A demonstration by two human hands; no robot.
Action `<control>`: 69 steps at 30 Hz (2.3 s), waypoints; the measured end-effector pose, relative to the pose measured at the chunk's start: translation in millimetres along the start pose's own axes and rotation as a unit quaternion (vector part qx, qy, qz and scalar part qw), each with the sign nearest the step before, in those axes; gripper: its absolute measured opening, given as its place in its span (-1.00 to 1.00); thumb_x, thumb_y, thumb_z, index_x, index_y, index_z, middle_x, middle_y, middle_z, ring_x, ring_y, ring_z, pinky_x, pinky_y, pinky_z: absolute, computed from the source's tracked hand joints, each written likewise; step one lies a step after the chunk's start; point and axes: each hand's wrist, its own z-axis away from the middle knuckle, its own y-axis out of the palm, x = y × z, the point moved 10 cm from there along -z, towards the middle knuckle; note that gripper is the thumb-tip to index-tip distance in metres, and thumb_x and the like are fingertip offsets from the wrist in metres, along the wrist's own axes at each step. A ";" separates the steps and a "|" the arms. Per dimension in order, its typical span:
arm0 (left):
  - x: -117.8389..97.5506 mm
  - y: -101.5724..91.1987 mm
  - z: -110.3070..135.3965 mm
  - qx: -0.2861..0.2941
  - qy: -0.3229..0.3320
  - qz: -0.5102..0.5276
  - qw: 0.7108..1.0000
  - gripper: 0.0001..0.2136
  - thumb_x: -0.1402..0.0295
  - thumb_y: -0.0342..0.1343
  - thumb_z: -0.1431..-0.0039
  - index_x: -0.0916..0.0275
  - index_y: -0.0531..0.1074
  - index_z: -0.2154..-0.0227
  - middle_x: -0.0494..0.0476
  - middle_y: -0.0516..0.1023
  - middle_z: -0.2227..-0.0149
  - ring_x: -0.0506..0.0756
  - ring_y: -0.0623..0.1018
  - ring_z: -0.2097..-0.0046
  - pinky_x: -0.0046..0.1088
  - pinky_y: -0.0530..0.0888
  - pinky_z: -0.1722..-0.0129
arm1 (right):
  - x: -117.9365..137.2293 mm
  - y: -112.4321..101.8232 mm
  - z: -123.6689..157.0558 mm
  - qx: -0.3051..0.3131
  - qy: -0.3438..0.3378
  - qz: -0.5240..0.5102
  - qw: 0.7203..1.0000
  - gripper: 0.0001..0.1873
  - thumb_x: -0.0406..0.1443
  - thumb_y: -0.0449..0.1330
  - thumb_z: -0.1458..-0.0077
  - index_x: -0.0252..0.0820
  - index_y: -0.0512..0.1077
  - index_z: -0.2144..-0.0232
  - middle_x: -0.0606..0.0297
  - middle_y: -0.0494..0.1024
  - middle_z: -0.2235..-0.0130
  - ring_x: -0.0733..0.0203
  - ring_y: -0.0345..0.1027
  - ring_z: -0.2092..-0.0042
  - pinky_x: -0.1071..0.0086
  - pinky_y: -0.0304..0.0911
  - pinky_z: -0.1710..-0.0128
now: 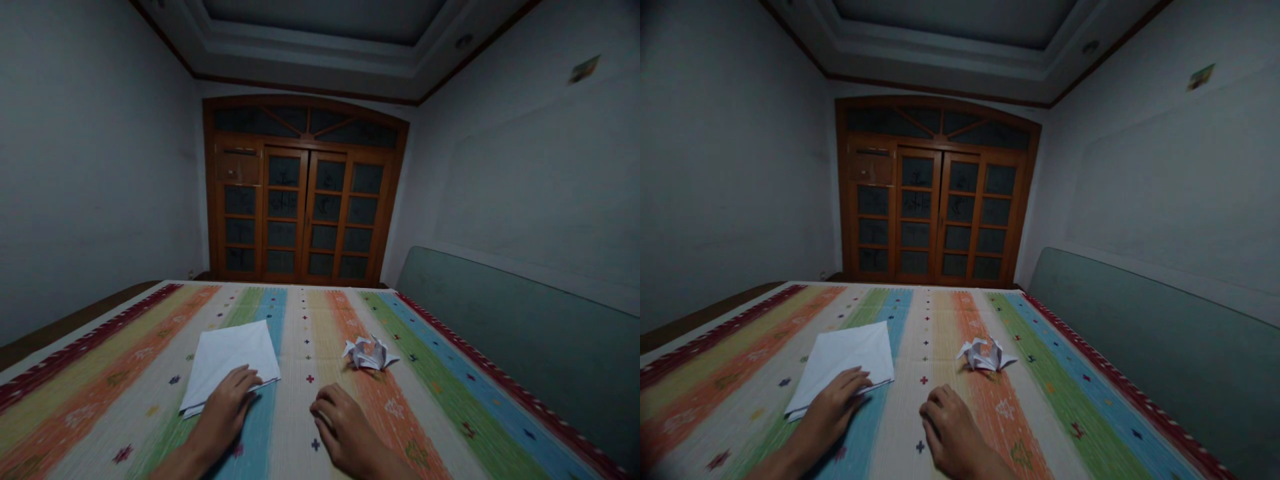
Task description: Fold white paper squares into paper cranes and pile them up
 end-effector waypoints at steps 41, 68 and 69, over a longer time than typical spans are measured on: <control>-14.1 24.5 5.4 0.143 -0.021 -0.186 0.972 -0.76 0.64 0.01 -0.28 0.22 0.52 0.32 0.16 0.64 0.27 0.20 0.61 0.19 -0.36 0.48 0.20 | 0.5 0.6 -1.8 0.019 0.002 -0.006 1.000 -0.61 -0.50 0.11 -0.22 -0.14 0.41 -0.06 0.07 0.50 0.02 -0.02 0.42 0.00 0.17 0.41 -0.03; -86.7 45.4 40.3 0.067 0.230 -0.084 0.967 -0.80 0.40 0.09 -0.40 0.02 0.59 0.09 0.10 0.69 0.00 0.28 0.62 -0.08 -0.15 0.67 0.06 | 13.7 -16.4 7.7 -0.042 -0.112 -0.079 0.990 -0.31 -0.54 0.12 0.10 -0.12 0.35 -0.14 0.04 0.51 -0.11 -0.07 0.37 -0.16 0.02 0.34 -0.16; -86.5 54.4 43.7 0.095 0.228 -0.075 0.966 -0.80 0.39 0.10 -0.40 0.01 0.59 0.07 0.10 0.68 -0.03 0.30 0.60 -0.11 -0.14 0.66 0.02 | 14.2 -19.3 7.6 -0.051 -0.111 -0.081 0.989 -0.36 -0.54 0.10 0.06 -0.12 0.37 -0.10 0.04 0.53 -0.08 -0.06 0.39 -0.13 0.03 0.35 -0.15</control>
